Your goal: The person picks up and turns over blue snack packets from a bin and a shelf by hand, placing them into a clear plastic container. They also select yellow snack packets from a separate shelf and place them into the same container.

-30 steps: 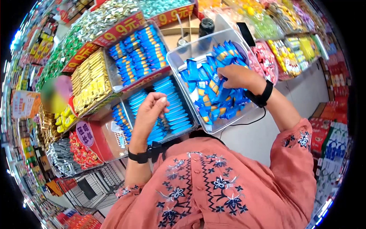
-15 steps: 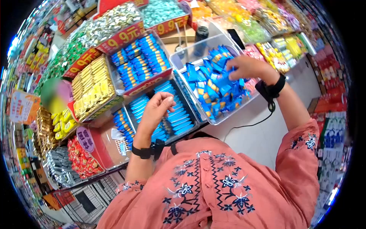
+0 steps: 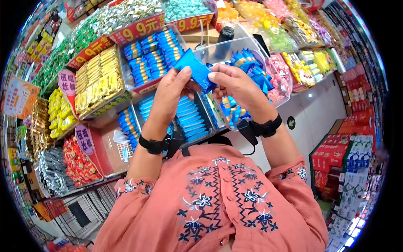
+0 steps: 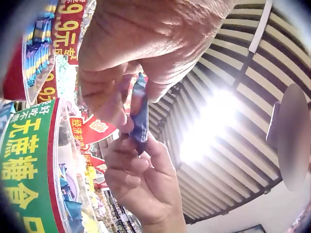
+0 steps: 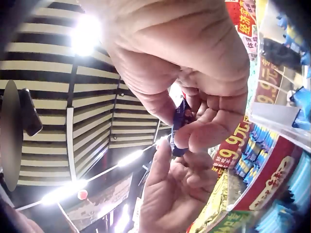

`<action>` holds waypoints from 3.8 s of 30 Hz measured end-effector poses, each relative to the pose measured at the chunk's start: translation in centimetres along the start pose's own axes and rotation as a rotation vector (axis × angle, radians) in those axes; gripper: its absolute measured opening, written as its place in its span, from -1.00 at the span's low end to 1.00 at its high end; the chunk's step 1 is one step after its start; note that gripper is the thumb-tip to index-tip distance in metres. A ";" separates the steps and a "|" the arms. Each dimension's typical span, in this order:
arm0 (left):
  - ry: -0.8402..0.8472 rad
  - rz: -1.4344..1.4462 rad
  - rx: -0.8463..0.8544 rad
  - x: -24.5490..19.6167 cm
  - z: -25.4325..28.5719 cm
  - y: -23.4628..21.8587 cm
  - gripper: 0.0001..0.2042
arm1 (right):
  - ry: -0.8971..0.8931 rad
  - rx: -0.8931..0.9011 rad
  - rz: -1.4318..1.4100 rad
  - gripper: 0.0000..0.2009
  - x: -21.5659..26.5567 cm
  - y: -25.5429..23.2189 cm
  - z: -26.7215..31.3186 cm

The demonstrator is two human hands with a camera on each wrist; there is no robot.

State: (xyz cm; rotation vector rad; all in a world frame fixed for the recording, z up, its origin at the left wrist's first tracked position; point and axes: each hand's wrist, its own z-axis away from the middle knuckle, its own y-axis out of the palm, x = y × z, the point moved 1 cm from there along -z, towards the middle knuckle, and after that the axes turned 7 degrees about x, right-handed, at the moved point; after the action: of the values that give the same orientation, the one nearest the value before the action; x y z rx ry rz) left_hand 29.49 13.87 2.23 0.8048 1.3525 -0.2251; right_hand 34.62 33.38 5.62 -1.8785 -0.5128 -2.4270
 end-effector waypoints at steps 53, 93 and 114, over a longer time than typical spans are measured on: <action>0.003 0.387 -0.114 2.5 -2.9 -4.4 -0.65 | -0.050 -0.130 -0.150 -0.70 -4.7 2.0 -4.4; 0.168 -2.006 -0.023 5.3 -22.1 -27.1 -0.84 | 0.057 -0.143 -0.075 -0.67 -1.6 -1.7 -1.8; 0.061 -1.847 -0.058 2.1 -20.8 -27.2 -0.74 | 0.054 -0.142 -0.053 -0.69 -1.5 -2.0 -0.1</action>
State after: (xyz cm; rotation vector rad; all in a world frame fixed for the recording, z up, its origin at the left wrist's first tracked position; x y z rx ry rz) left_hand -2.00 8.06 -10.21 -0.7351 1.7609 -1.5523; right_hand 34.49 35.01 3.69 -1.8666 -0.4032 -2.6051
